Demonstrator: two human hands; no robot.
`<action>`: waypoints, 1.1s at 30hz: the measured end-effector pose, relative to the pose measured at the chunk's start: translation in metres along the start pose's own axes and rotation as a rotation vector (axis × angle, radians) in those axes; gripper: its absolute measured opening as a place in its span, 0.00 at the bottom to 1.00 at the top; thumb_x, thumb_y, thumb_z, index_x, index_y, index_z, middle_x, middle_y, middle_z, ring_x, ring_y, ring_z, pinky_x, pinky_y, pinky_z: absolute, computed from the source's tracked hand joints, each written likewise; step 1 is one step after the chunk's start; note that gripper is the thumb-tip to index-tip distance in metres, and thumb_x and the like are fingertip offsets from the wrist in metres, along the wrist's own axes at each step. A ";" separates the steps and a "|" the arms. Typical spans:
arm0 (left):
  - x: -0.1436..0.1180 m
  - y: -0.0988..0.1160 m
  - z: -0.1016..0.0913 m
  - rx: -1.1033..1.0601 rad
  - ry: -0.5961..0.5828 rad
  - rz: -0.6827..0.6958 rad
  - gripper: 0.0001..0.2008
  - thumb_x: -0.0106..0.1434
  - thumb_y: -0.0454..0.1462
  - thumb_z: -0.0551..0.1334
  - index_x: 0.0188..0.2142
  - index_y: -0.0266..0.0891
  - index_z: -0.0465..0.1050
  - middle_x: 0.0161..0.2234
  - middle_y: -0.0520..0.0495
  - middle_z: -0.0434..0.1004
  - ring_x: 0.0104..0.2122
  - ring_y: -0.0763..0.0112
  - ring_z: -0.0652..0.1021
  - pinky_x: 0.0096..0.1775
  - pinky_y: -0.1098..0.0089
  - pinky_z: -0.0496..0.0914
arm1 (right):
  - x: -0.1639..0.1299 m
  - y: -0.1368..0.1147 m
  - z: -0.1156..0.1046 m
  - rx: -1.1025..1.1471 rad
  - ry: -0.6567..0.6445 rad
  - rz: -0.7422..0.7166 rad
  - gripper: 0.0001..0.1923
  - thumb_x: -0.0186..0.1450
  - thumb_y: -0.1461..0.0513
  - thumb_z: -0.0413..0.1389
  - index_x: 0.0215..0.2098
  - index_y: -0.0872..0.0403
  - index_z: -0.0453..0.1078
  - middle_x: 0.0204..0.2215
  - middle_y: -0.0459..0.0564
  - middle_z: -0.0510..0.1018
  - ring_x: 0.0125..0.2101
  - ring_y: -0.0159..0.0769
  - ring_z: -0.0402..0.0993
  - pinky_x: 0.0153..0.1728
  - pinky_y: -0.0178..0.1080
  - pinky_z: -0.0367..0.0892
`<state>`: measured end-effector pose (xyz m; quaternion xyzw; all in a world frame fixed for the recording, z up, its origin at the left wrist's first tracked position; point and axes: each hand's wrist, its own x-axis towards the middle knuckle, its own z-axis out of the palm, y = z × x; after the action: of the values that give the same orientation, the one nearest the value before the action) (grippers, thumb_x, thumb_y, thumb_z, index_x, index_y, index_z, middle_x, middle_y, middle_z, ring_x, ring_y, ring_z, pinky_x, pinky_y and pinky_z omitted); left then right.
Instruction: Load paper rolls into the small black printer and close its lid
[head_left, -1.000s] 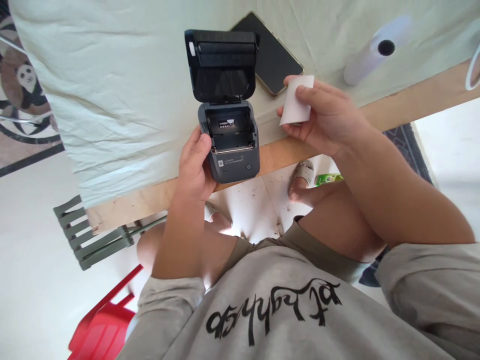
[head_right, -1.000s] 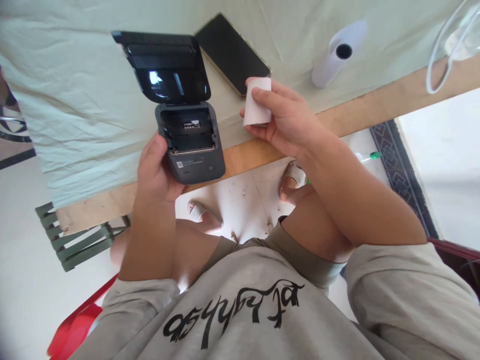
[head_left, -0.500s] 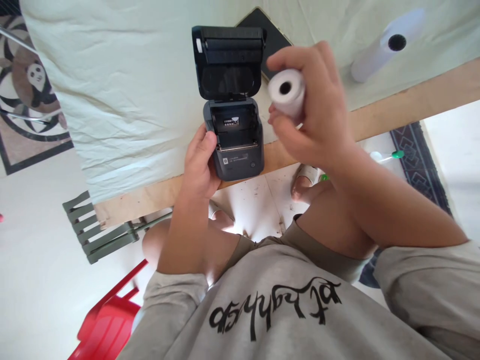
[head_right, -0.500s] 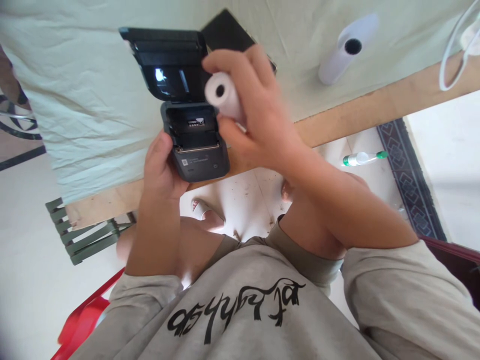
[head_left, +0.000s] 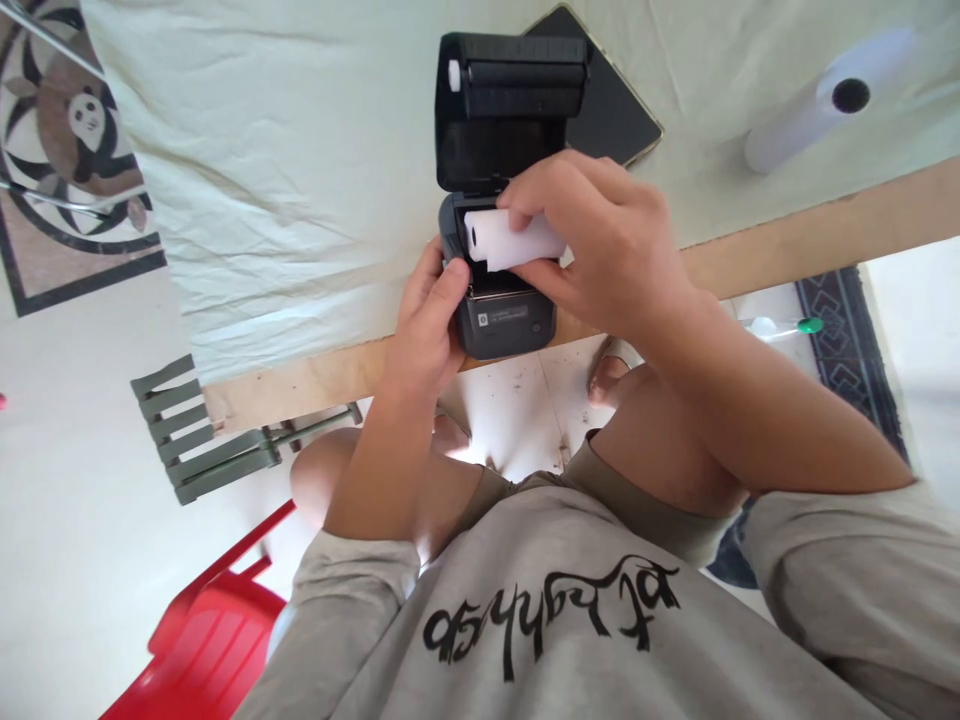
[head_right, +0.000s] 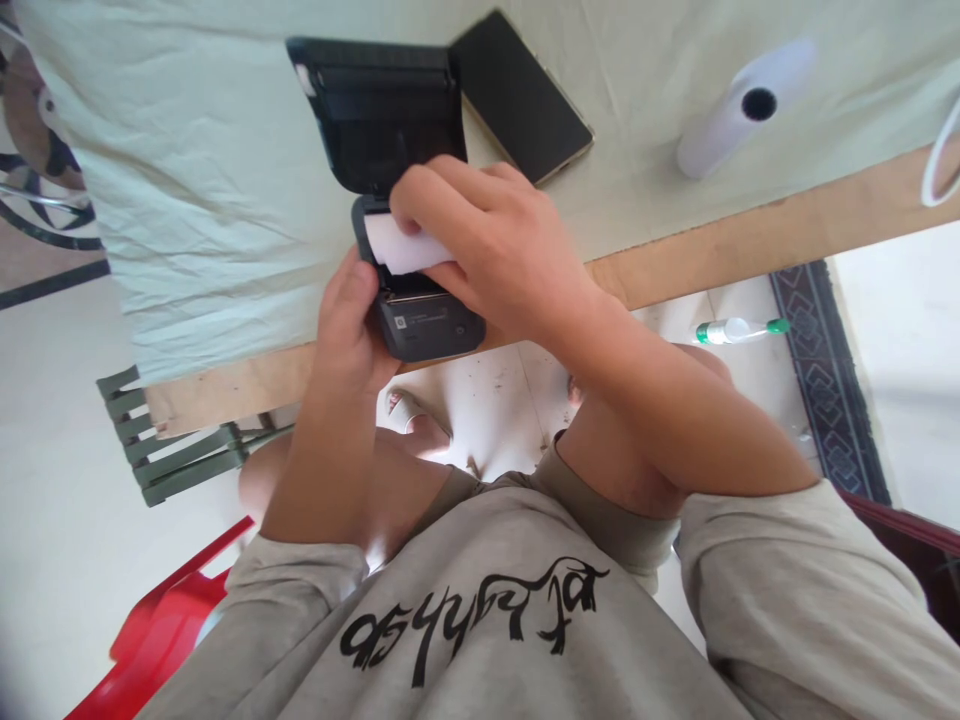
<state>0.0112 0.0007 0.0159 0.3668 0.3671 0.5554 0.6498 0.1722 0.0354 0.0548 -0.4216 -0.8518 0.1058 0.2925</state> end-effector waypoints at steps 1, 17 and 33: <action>0.000 0.000 0.000 0.003 0.005 -0.001 0.14 0.63 0.45 0.58 0.44 0.41 0.69 0.42 0.47 0.75 0.55 0.59 0.70 0.53 0.61 0.68 | 0.000 0.001 0.001 -0.006 -0.017 -0.003 0.08 0.60 0.65 0.50 0.37 0.46 0.61 0.39 0.43 0.74 0.40 0.37 0.71 0.41 0.42 0.64; 0.000 -0.002 -0.002 0.039 -0.071 0.059 0.16 0.58 0.46 0.62 0.43 0.42 0.69 0.38 0.49 0.74 0.42 0.64 0.76 0.47 0.63 0.70 | -0.014 0.001 0.003 -0.047 0.047 -0.404 0.03 0.61 0.60 0.51 0.29 0.49 0.63 0.30 0.39 0.75 0.31 0.32 0.68 0.32 0.40 0.58; -0.002 0.000 -0.008 0.216 -0.030 -0.001 0.27 0.45 0.38 0.71 0.46 0.45 0.67 0.48 0.45 0.70 0.50 0.51 0.73 0.49 0.57 0.70 | 0.003 0.012 -0.010 0.946 0.366 0.386 0.12 0.59 0.63 0.44 0.43 0.49 0.58 0.34 0.47 0.74 0.40 0.32 0.71 0.41 0.39 0.66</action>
<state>0.0041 -0.0011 0.0121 0.4428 0.4150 0.5068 0.6123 0.1844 0.0447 0.0586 -0.4040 -0.5534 0.4545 0.5692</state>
